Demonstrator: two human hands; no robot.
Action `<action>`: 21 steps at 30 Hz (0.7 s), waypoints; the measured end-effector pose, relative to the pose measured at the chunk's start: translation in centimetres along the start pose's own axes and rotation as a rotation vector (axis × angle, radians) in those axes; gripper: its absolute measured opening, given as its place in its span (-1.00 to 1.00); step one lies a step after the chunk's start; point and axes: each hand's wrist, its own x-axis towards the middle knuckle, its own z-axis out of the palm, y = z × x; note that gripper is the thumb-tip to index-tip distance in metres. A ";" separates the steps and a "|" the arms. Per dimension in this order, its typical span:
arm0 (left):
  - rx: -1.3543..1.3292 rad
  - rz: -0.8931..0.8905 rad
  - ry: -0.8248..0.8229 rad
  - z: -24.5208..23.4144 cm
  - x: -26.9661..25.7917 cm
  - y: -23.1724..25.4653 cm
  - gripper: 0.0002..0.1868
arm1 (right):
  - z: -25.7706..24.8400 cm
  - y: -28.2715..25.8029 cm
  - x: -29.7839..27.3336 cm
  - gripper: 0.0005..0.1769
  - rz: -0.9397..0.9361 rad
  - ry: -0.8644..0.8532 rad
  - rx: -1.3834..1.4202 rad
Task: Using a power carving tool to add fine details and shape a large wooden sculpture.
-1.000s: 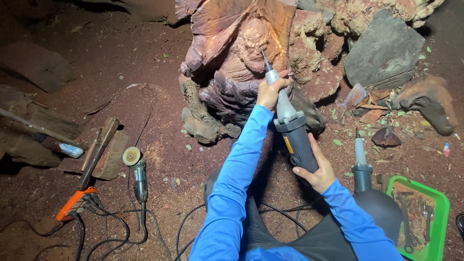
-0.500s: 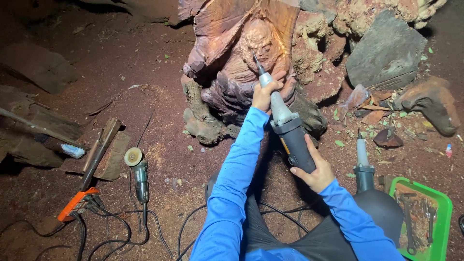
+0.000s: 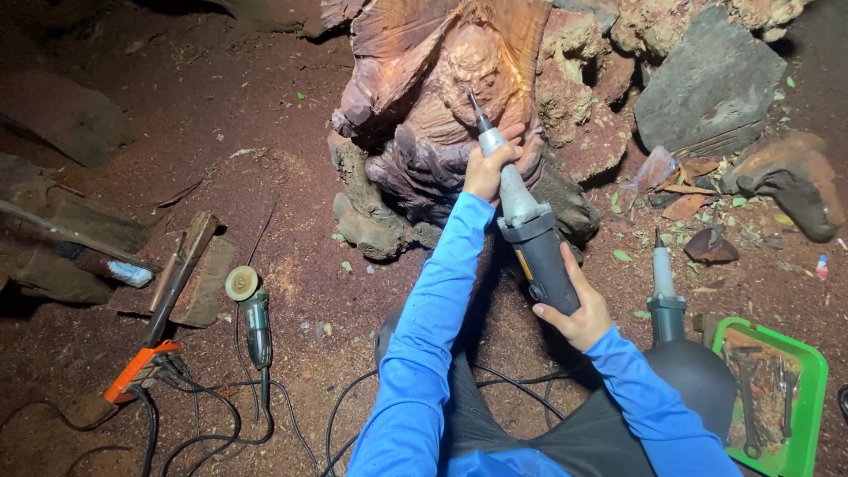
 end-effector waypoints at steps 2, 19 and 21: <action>-0.001 -0.003 0.006 -0.8 1.1 -1.3 -0.44 | 0.0 0.1 0.0 0.28 -0.006 0.003 -0.008; 0.015 -0.003 0.003 1.5 -1.4 2.3 -0.43 | 0.4 -0.1 0.0 0.27 0.028 0.007 0.022; 0.023 0.006 0.011 1.6 -1.3 2.2 -0.45 | 0.6 0.2 -0.2 0.27 0.029 0.013 0.024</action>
